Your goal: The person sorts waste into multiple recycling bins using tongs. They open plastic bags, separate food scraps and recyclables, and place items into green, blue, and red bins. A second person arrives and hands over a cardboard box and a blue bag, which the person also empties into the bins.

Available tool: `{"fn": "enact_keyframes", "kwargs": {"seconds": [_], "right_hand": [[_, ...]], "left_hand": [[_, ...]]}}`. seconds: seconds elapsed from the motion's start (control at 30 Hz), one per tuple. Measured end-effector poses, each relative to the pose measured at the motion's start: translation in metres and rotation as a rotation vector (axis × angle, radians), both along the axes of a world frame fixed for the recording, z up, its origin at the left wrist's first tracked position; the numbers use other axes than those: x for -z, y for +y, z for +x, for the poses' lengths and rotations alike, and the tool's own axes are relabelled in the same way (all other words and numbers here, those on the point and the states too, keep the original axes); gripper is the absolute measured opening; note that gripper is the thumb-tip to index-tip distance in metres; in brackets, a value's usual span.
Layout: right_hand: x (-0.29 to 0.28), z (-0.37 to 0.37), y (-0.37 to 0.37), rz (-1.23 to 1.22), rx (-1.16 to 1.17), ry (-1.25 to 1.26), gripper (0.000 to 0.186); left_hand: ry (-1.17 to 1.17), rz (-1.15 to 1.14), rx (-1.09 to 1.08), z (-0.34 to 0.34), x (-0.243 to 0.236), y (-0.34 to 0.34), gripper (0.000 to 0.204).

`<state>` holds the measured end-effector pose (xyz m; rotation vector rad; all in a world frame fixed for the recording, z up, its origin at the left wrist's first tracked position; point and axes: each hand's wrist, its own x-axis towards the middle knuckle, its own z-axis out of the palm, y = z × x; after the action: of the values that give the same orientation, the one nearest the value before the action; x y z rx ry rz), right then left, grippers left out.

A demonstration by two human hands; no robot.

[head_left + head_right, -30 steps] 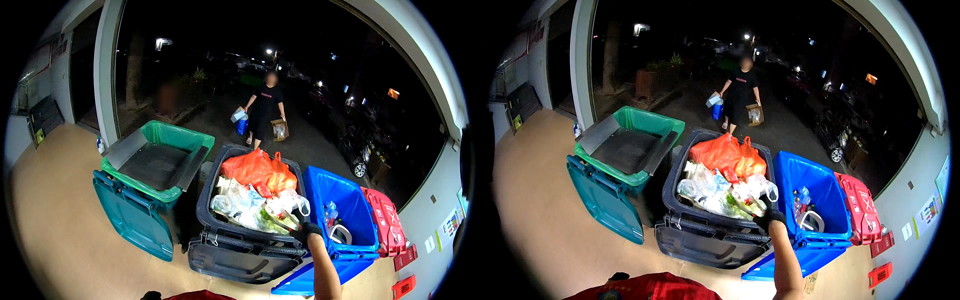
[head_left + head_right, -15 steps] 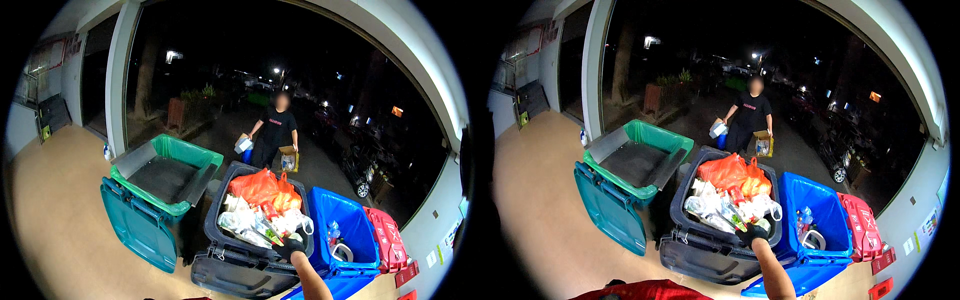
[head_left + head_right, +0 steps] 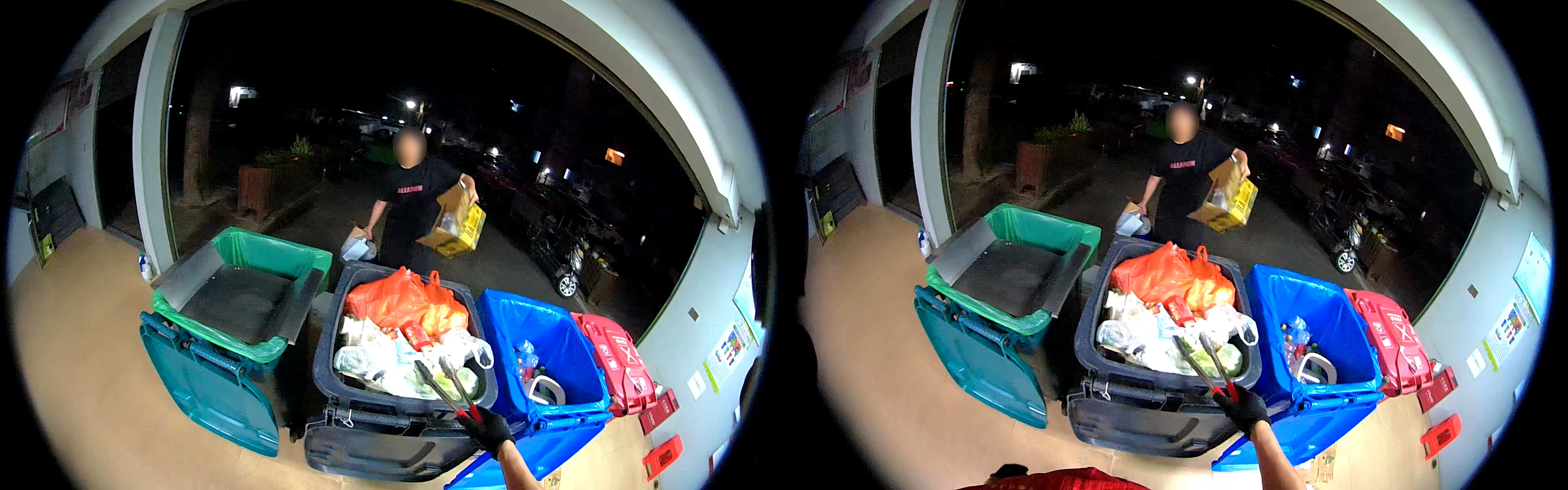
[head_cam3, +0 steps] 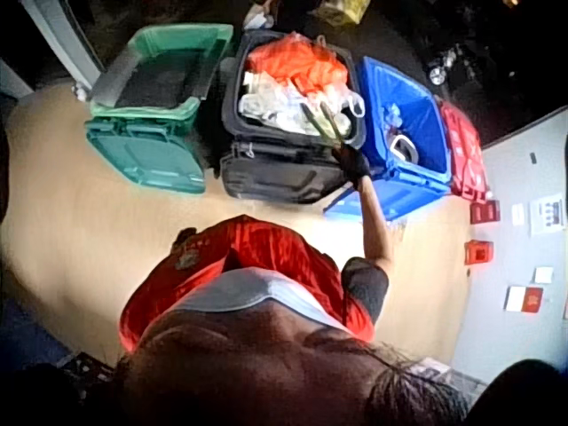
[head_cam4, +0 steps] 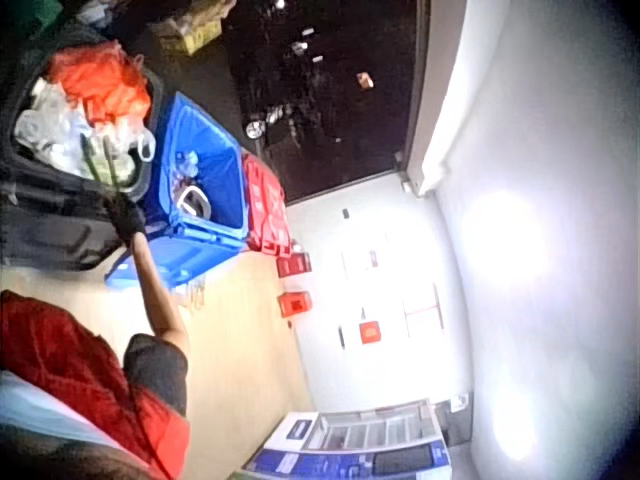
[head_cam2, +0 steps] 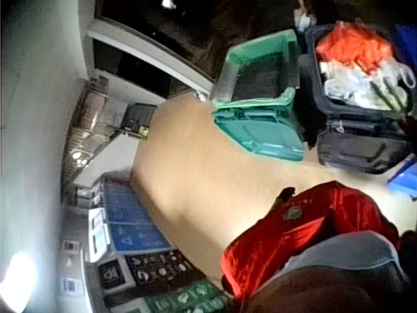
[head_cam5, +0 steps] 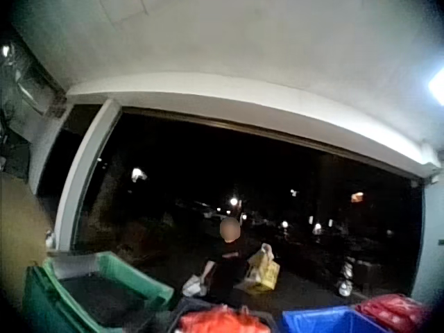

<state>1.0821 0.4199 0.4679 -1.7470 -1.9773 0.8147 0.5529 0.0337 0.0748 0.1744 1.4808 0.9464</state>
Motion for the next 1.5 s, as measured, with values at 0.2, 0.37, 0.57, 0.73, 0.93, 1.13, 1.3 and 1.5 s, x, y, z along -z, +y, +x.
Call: {"fn": "enact_keyframes", "kwargs": {"seconds": [0.2,0.37,0.57,0.73,0.93,1.13,1.3,1.5], "right_hand": [[0.015,0.031,-0.036,0.009,0.148,0.253,0.045],[-0.009,0.031,-0.063,-0.160,0.278,0.369,0.037],[-0.002,0.057,-0.069,-0.191,0.338,0.477,0.035],[-0.011,0.093,-0.075,-0.266,0.400,0.446,0.054],[-0.043,0.117,-0.078,-0.356,0.419,0.272,0.057],[0.053,0.194,-0.081,-0.131,0.433,0.456,0.049],[0.053,0.191,-0.093,-0.134,0.540,0.758,0.040],[0.002,0.119,-0.089,-0.248,0.675,1.284,0.032]], "left_hand": [[0.140,0.428,0.227,0.005,-0.115,0.130,0.032],[0.421,0.745,0.268,0.041,-0.270,0.220,0.033],[0.750,1.095,0.378,0.094,-0.365,0.315,0.035],[1.103,1.317,0.343,0.183,-0.444,0.389,0.045],[1.395,1.359,0.134,0.206,-0.429,0.485,0.059],[1.233,1.110,0.606,0.238,-0.437,0.544,0.081],[1.461,0.557,1.041,0.250,-0.455,0.590,0.117],[1.648,0.242,1.358,0.265,-0.484,0.609,0.124]]}}
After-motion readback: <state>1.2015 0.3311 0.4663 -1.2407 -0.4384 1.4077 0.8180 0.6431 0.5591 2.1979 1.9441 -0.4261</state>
